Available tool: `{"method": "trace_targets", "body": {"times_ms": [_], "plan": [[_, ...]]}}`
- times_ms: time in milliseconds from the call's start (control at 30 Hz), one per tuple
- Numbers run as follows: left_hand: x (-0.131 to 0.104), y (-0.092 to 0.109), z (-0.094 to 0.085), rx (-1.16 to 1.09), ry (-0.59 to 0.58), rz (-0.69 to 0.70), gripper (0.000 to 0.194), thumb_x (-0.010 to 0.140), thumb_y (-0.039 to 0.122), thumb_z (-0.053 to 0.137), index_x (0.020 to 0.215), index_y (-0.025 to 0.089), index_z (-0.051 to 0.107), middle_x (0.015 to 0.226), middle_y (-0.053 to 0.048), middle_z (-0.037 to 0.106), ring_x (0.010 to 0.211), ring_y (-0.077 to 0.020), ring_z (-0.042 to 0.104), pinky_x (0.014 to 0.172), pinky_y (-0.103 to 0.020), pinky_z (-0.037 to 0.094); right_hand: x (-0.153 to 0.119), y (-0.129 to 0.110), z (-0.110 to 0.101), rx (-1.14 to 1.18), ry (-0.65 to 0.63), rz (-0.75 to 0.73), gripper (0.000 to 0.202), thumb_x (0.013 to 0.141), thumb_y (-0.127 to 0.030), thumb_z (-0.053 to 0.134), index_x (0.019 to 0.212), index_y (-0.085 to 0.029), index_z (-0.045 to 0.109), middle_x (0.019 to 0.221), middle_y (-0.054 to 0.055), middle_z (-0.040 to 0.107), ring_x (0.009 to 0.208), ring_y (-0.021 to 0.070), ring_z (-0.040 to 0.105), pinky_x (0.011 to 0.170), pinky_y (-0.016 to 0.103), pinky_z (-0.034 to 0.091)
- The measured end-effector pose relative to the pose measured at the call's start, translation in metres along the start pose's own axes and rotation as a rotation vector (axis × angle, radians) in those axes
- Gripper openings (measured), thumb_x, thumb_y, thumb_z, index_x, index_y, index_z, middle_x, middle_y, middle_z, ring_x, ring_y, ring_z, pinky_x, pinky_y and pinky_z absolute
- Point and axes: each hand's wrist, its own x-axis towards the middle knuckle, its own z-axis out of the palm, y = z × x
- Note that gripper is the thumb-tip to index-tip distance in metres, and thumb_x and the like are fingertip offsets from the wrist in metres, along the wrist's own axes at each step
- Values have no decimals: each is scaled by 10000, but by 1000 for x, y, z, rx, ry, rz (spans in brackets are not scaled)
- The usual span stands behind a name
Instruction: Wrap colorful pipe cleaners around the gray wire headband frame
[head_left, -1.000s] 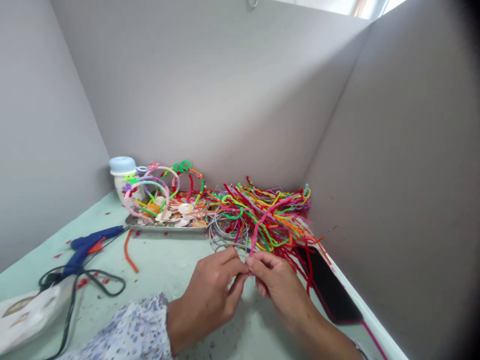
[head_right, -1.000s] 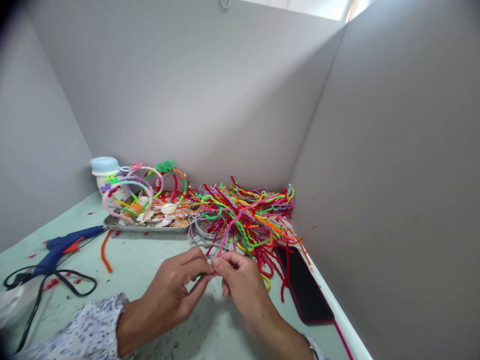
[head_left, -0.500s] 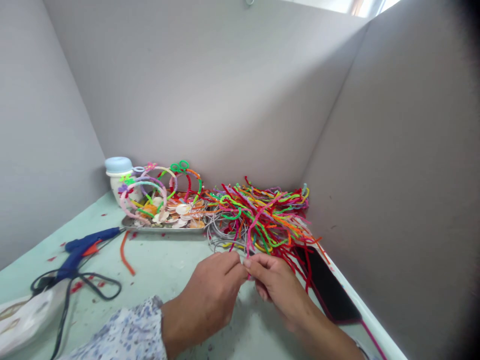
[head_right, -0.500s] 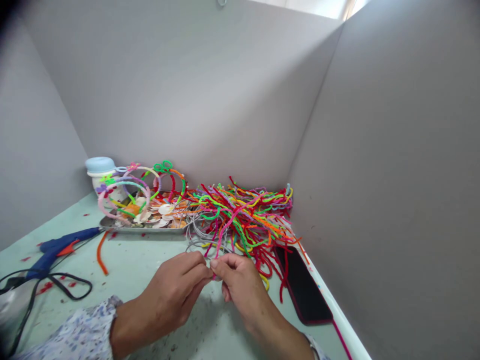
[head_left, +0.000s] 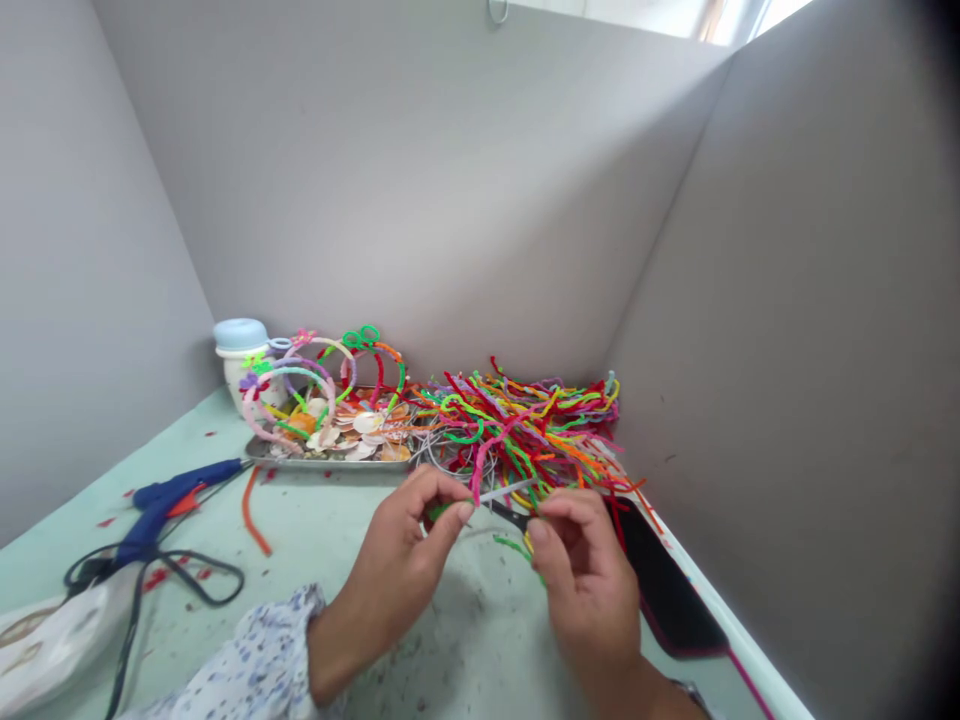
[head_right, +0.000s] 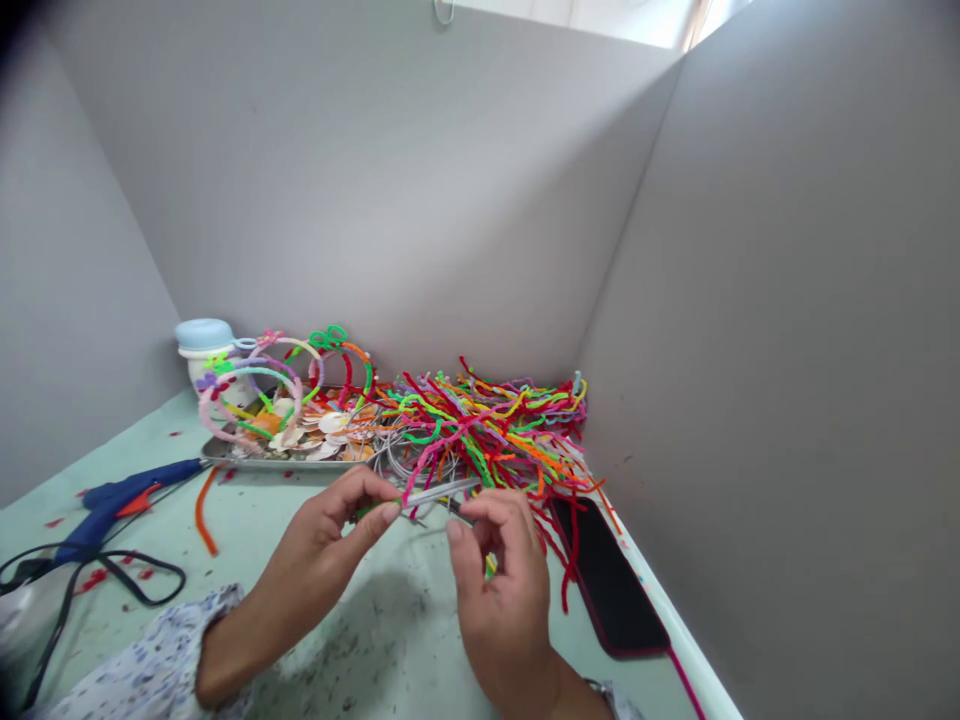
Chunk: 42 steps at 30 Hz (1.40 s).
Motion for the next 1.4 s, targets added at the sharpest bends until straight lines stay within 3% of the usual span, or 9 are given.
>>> {"method": "trace_targets", "body": {"times_ms": [67, 133, 233, 333, 467, 567, 767, 967, 1400], "plan": [[-1, 1, 1, -64, 1, -25, 122, 889, 272, 535, 860, 185, 615, 818, -19, 612, 805, -167, 556, 747, -278, 420, -4, -1, 3, 68, -136, 87, 142, 857, -332, 593, 862, -194, 627, 807, 33, 574, 629, 136, 540, 550, 244, 448], [-4, 1, 4, -117, -31, -46, 130, 886, 274, 534, 849, 181, 618, 807, -20, 614, 793, -168, 557, 740, -282, 426, -5, -2, 7, 201, -214, 280, 203, 859, -374, 591, 919, -185, 639, 728, 18, 576, 571, 125, 521, 502, 231, 420], [-10, 3, 10, -227, -95, -84, 115, 880, 263, 540, 852, 175, 609, 812, -24, 628, 787, -166, 570, 734, -283, 439, -5, -2, 11, 436, -231, 476, 286, 832, -403, 630, 1026, -193, 631, 631, -13, 560, 525, 112, 478, 474, 215, 384], [-14, 5, 14, -358, -163, -107, 110, 887, 258, 530, 855, 172, 590, 784, -20, 637, 764, -161, 589, 733, -284, 462, -5, -1, 11, 549, -233, 521, 287, 781, -399, 691, 980, -196, 650, 594, -25, 555, 517, 104, 471, 476, 208, 379], [-15, 10, 14, -456, -214, -89, 126, 903, 251, 507, 843, 171, 582, 761, -13, 649, 755, -154, 611, 744, -278, 478, -4, -3, 11, 482, -207, 486, 270, 742, -419, 715, 861, -179, 680, 530, -35, 522, 471, 98, 454, 435, 201, 352], [-15, 12, 12, -391, -180, -82, 118, 886, 239, 537, 817, 164, 596, 756, -10, 649, 743, -143, 599, 720, -249, 463, -4, -6, 11, 338, -182, 438, 238, 746, -408, 704, 791, -174, 690, 531, -24, 536, 460, 104, 463, 439, 217, 372], [-11, 9, 9, -258, -142, -67, 122, 867, 220, 551, 779, 157, 607, 739, -10, 634, 714, -137, 568, 672, -233, 440, -5, -4, 8, 80, -187, 254, 211, 806, -392, 645, 797, -193, 715, 697, 27, 627, 510, 128, 510, 465, 244, 408], [-8, 12, 7, -146, -158, -16, 89, 870, 170, 530, 821, 171, 605, 747, 6, 621, 703, -125, 543, 659, -225, 421, -3, 3, 5, 76, -210, 170, 248, 879, -400, 556, 856, -208, 711, 910, 70, 615, 630, 148, 531, 501, 250, 421], [-12, 9, 9, -14, -216, 50, 89, 864, 142, 519, 837, 187, 591, 724, 24, 601, 652, -110, 514, 615, -209, 394, -4, -6, 2, 23, -251, 116, 286, 934, -355, 467, 753, -199, 624, 742, 26, 534, 685, 170, 496, 614, 282, 390]]}}
